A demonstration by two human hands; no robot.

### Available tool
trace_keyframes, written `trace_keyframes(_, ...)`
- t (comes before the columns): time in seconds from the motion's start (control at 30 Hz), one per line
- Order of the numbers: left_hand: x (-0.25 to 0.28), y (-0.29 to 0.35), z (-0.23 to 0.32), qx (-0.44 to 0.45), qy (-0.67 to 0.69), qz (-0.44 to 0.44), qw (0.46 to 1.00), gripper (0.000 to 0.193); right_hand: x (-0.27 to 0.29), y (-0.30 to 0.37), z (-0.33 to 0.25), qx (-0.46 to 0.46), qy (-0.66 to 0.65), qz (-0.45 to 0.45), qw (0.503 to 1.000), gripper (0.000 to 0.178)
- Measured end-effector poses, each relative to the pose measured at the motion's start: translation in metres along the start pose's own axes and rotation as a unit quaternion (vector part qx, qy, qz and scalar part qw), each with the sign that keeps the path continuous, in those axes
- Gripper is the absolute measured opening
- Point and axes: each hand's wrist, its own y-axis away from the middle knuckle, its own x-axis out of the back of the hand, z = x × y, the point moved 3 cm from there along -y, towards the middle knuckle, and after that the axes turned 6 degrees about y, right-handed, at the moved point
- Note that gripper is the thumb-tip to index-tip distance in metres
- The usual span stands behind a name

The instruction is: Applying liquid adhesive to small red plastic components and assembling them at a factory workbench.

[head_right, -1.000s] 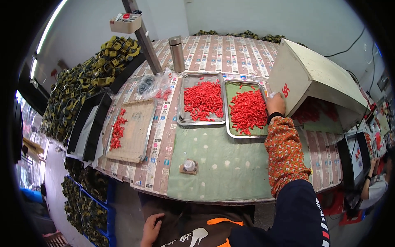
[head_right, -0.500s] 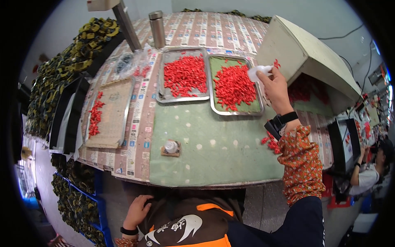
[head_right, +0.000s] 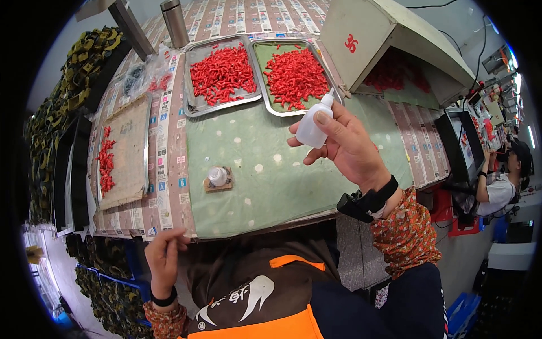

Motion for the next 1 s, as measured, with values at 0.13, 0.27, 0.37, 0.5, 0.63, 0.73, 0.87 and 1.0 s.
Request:
trace_keyframes(0.13,0.006,-0.016,-0.017,-0.047,-0.029,0.135,0.989,0.022,-0.015,0.005,0.012,-0.001,0.032,-0.022,0.999,0.036)
trace_keyframes(0.27,0.012,-0.023,-0.042,-0.064,-0.04,0.203,0.976,0.022,-0.031,0.0,0.014,0.017,0.041,-0.029,0.999,0.036)
trace_keyframes(0.37,0.015,-0.029,-0.054,-0.062,-0.041,0.204,0.976,0.023,-0.035,-0.004,0.01,0.041,0.025,-0.034,0.998,0.038)
trace_keyframes(0.5,0.016,-0.034,-0.061,-0.067,-0.04,0.198,0.977,0.023,-0.041,-0.004,0.006,0.053,0.001,-0.029,0.998,0.038)
trace_keyframes(0.63,0.021,-0.036,-0.053,-0.064,-0.055,0.194,0.977,0.024,-0.046,-0.007,0.0,0.05,-0.026,-0.036,0.998,0.039)
trace_keyframes(0.73,0.023,-0.041,-0.054,-0.067,-0.087,0.186,0.976,0.024,-0.051,-0.011,-0.007,0.061,-0.039,-0.033,0.997,0.041)
trace_keyframes(0.87,0.019,-0.043,-0.06,-0.091,-0.08,0.203,0.972,0.023,-0.053,-0.023,-0.01,0.052,-0.032,0.0,0.998,0.039)
trace_keyframes(1.0,0.015,-0.045,-0.058,-0.111,-0.152,0.187,0.964,0.023,-0.049,-0.036,-0.01,0.037,0.003,0.062,0.997,0.036)
